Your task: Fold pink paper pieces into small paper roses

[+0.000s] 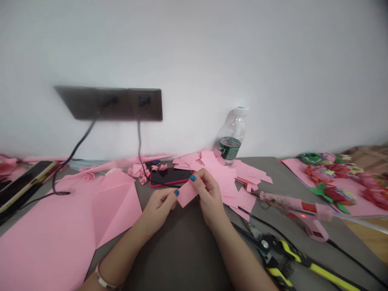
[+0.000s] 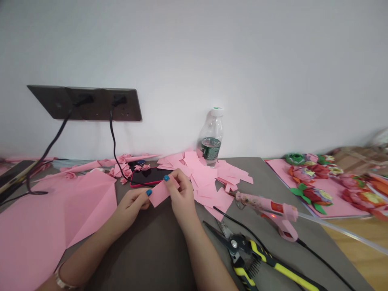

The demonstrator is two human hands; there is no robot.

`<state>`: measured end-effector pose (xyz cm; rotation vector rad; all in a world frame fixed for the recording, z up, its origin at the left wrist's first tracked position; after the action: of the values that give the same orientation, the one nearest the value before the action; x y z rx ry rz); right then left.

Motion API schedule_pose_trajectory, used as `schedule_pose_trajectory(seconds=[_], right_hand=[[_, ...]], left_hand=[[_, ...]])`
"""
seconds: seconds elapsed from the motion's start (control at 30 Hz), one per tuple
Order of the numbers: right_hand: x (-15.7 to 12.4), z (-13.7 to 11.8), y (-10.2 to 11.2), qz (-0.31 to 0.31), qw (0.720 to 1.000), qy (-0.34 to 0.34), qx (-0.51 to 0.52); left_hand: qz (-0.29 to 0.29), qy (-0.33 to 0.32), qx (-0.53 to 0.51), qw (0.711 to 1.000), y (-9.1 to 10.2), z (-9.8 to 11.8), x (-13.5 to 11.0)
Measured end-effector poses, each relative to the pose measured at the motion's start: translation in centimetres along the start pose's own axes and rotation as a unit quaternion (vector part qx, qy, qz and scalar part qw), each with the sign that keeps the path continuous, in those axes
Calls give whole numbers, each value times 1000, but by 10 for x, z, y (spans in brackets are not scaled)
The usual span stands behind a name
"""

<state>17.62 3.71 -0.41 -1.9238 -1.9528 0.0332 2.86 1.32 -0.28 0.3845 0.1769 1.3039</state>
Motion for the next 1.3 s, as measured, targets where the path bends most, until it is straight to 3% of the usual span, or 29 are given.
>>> schedule_pose_trajectory(seconds=[0.33,0.53,0.63,0.8,0.93,1.03,1.17,1.3], right_hand=[[0,4,-2,-29,994,-95,53],[0,3,0,-11,996,-82,33],[-1,2,-1,-9,996,-75,52],[0,-10,-8,-70,995,-28,65],[1,-12,-6,-54,998,-11,16],[3,-7,0,-10,1000,-9,3],[4,-3,3,12,1000,-13,-4],[3,-4,2,12,1000,-7,-13]], left_hand=[[80,19,-95,992,3,2,2],[9,38,-74,997,2,9,5],[5,62,-132,989,2,10,5],[-36,119,-316,941,1,13,2],[-66,154,-376,911,-2,11,3],[-34,164,-363,917,-6,7,6],[20,95,-342,935,-7,5,7],[100,30,-187,977,1,6,4]])
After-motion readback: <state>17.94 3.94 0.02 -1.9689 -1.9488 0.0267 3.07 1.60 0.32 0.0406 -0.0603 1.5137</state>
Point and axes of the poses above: each hand's wrist, its own x-axis towards the middle knuckle, its own y-axis out of the back of the hand, z = x × y, the point moved 2 cm from there along x, towards the middle knuckle, and after that the axes turned 7 degrees about x, right-handed, at the moved point
